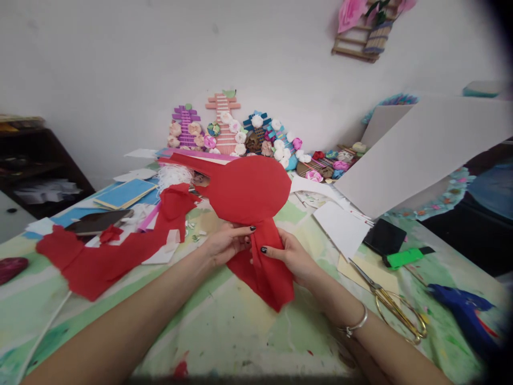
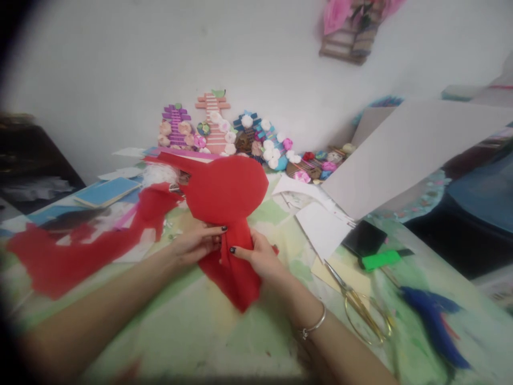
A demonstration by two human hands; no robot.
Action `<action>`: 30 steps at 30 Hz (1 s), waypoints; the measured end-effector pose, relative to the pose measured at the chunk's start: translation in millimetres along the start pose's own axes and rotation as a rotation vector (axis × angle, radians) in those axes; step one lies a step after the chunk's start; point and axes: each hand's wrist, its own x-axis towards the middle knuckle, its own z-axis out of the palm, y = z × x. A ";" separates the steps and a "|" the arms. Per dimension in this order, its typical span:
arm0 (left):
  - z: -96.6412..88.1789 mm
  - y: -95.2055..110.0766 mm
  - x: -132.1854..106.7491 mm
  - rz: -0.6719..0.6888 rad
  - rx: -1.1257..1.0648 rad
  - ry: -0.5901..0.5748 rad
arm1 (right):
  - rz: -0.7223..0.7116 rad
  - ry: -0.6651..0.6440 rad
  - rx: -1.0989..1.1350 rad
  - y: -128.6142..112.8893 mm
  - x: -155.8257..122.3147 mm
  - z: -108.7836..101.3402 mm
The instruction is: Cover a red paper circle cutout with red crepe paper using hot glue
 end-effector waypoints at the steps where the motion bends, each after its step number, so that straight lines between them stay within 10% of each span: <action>1: 0.6 -0.3 0.0 -0.001 0.004 0.008 | 0.001 0.008 0.015 1.7 0.5 0.9; 16: 12.9 2.1 -5.6 0.202 0.024 0.026 | 0.045 -0.054 0.166 7.6 -0.9 9.3; 22: 8.1 0.9 -8.4 -0.107 -0.096 -0.207 | 0.139 -0.091 0.343 3.7 -3.7 6.6; 30: 9.2 -5.7 -9.8 -0.118 -0.159 -0.295 | 0.098 -0.113 0.300 18.2 -2.5 8.2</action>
